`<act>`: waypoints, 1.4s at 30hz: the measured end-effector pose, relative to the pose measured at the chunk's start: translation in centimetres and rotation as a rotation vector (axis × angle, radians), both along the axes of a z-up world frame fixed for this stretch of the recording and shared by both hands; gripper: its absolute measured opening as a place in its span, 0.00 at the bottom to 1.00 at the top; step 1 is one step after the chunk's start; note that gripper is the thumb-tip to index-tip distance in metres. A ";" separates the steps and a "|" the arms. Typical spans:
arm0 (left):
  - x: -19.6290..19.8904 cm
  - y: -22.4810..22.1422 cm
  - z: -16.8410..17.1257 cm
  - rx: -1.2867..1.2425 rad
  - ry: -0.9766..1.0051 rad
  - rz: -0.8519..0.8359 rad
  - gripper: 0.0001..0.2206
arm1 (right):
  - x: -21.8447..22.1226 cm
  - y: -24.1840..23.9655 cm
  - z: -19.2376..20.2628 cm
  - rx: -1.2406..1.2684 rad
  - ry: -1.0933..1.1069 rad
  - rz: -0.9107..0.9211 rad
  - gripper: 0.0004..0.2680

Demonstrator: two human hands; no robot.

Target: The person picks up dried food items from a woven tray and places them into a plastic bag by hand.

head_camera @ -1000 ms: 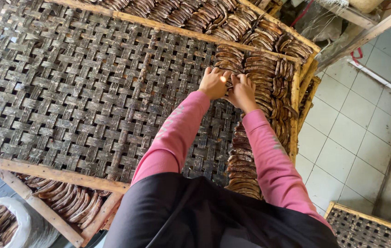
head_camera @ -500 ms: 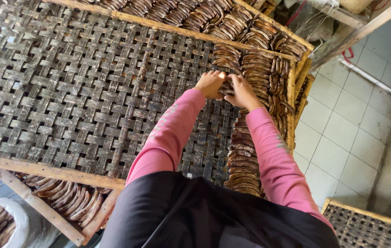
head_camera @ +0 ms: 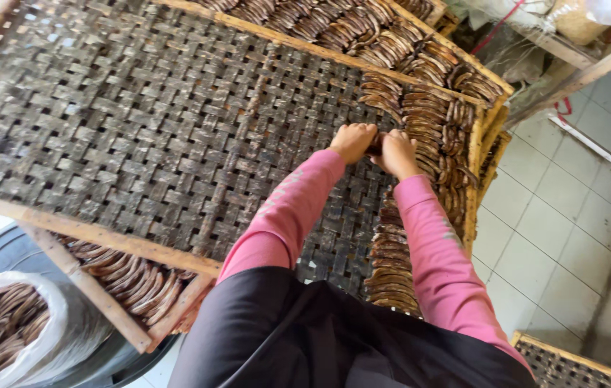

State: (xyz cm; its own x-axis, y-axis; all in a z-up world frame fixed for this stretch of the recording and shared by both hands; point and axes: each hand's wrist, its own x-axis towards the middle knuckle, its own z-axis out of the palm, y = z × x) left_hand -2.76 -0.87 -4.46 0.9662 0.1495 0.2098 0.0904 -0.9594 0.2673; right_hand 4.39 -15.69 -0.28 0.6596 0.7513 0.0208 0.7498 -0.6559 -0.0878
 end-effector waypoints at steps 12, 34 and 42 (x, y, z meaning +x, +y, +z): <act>-10.5 2.7 3.5 -0.452 -0.160 0.011 0.27 | -6.1 1.2 0.0 0.194 0.397 0.065 0.12; -72.5 11.0 0.8 -1.993 -1.598 0.408 0.11 | -66.3 23.1 5.5 0.434 0.836 0.830 0.11; -85.3 7.9 -3.6 -1.863 -1.690 0.860 0.12 | -74.7 26.9 -0.3 0.195 1.569 0.706 0.08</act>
